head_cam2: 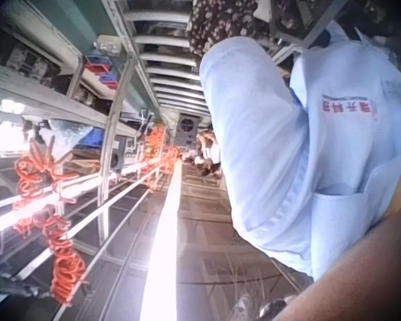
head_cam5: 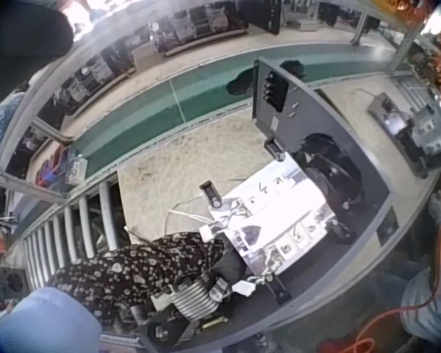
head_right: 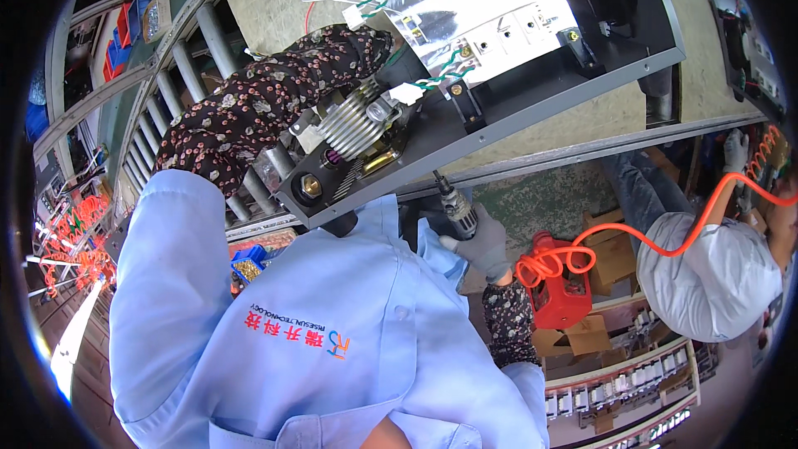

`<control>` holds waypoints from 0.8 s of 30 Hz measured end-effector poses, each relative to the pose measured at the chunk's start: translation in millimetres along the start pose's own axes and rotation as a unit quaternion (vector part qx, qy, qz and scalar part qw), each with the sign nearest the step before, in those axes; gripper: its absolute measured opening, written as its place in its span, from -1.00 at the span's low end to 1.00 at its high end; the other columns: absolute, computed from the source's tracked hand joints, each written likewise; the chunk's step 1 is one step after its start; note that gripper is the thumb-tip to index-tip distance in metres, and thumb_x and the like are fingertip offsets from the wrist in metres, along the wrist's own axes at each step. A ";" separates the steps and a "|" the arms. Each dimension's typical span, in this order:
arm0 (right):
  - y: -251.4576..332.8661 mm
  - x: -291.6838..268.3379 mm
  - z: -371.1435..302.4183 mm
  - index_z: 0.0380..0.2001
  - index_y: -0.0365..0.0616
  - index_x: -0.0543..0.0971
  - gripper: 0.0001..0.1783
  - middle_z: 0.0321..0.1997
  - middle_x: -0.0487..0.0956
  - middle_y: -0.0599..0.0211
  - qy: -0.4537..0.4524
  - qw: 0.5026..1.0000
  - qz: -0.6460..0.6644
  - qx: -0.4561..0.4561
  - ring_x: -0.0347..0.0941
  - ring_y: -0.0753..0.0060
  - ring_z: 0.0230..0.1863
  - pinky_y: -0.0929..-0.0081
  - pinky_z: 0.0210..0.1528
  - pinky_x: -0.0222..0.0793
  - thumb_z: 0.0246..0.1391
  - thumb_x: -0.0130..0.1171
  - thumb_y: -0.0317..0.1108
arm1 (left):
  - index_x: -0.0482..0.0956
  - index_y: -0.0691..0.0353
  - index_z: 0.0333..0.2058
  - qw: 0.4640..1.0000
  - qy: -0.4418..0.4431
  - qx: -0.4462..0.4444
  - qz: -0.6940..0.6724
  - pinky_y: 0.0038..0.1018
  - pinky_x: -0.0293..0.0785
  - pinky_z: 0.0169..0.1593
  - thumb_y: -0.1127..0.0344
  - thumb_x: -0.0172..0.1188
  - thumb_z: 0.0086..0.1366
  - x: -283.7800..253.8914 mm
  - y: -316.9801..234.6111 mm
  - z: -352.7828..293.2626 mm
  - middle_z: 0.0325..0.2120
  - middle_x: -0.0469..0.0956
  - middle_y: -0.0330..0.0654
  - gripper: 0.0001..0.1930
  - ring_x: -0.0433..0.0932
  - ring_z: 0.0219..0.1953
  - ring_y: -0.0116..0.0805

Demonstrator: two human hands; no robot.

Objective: The person uses a pneumatic screwdriver to fasten screws into a metal chassis containing electronic components. They retrieve screws from a tray, align them with holes on the chassis, and drive them in. The person also handles a heat sink and wires during the assembly process.

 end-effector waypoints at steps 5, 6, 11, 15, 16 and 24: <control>5.7 -1.0 1.1 -0.19 -0.21 0.38 -0.17 -0.40 0.53 0.09 -0.008 0.999 0.010 -0.036 0.48 0.06 -0.31 0.33 -0.29 0.38 -0.57 0.38 0.07 | 0.50 0.25 -0.27 1.000 -0.008 0.017 0.017 -0.39 0.42 -0.24 0.42 0.15 -0.03 -2.8 -4.4 0.7 -0.34 0.53 -0.09 -0.73 0.51 -0.30 -0.27; 5.6 -0.4 1.7 -0.19 -0.21 0.38 -0.18 -0.39 0.53 0.09 -0.008 1.000 0.005 -0.027 0.48 0.07 -0.31 0.34 -0.29 0.39 -0.57 0.39 0.06 | 0.50 0.25 -0.27 0.999 -0.009 0.021 0.022 -0.39 0.42 -0.24 0.42 0.15 -0.03 -3.8 -5.2 0.7 -0.34 0.53 -0.09 -0.73 0.51 -0.30 -0.27; 3.1 -0.5 3.5 -0.20 -0.20 0.38 -0.21 -0.38 0.53 0.11 0.001 0.999 0.032 -0.018 0.49 0.09 -0.31 0.36 -0.29 0.39 -0.55 0.40 0.00 | 0.50 0.26 -0.28 0.999 -0.019 0.035 0.036 -0.39 0.42 -0.25 0.42 0.14 -0.03 -5.7 -9.8 -1.5 -0.35 0.53 -0.09 -0.74 0.51 -0.30 -0.26; 2.0 1.4 4.2 -0.22 -0.20 0.38 -0.24 -0.39 0.53 0.11 -0.004 0.998 0.056 -0.027 0.49 0.11 -0.32 0.37 -0.29 0.39 -0.54 0.40 0.00 | 0.50 0.26 -0.28 0.998 -0.026 0.040 0.045 -0.38 0.42 -0.26 0.43 0.14 -0.03 -6.4 -13.2 -3.0 -0.36 0.53 -0.09 -0.74 0.51 -0.31 -0.25; 1.5 2.1 4.4 -0.23 -0.20 0.38 -0.25 -0.39 0.53 0.11 -0.007 0.998 0.059 -0.033 0.49 0.11 -0.32 0.37 -0.29 0.39 -0.54 0.39 0.00 | 0.50 0.26 -0.28 0.998 -0.029 0.040 0.050 -0.38 0.42 -0.26 0.43 0.14 -0.04 -7.0 -14.3 -3.2 -0.36 0.53 -0.09 -0.74 0.51 -0.31 -0.24; 0.1 2.1 6.5 -0.28 -0.16 0.39 -0.30 -0.39 0.53 0.15 -0.013 0.999 0.019 -0.024 0.49 0.14 -0.32 0.36 -0.30 0.39 -0.52 0.39 0.00 | 0.49 0.27 -0.29 0.993 -0.059 0.044 0.090 -0.37 0.42 -0.28 0.43 0.13 -0.04 -15.8 -24.9 -10.7 -0.37 0.53 -0.08 -0.74 0.51 -0.32 -0.22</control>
Point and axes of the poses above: each hand's wrist, its own z-axis towards the middle knuckle, its own x-axis out of the palm, y = z × x, the point moved 2 cm from there along z, towards the middle knuckle
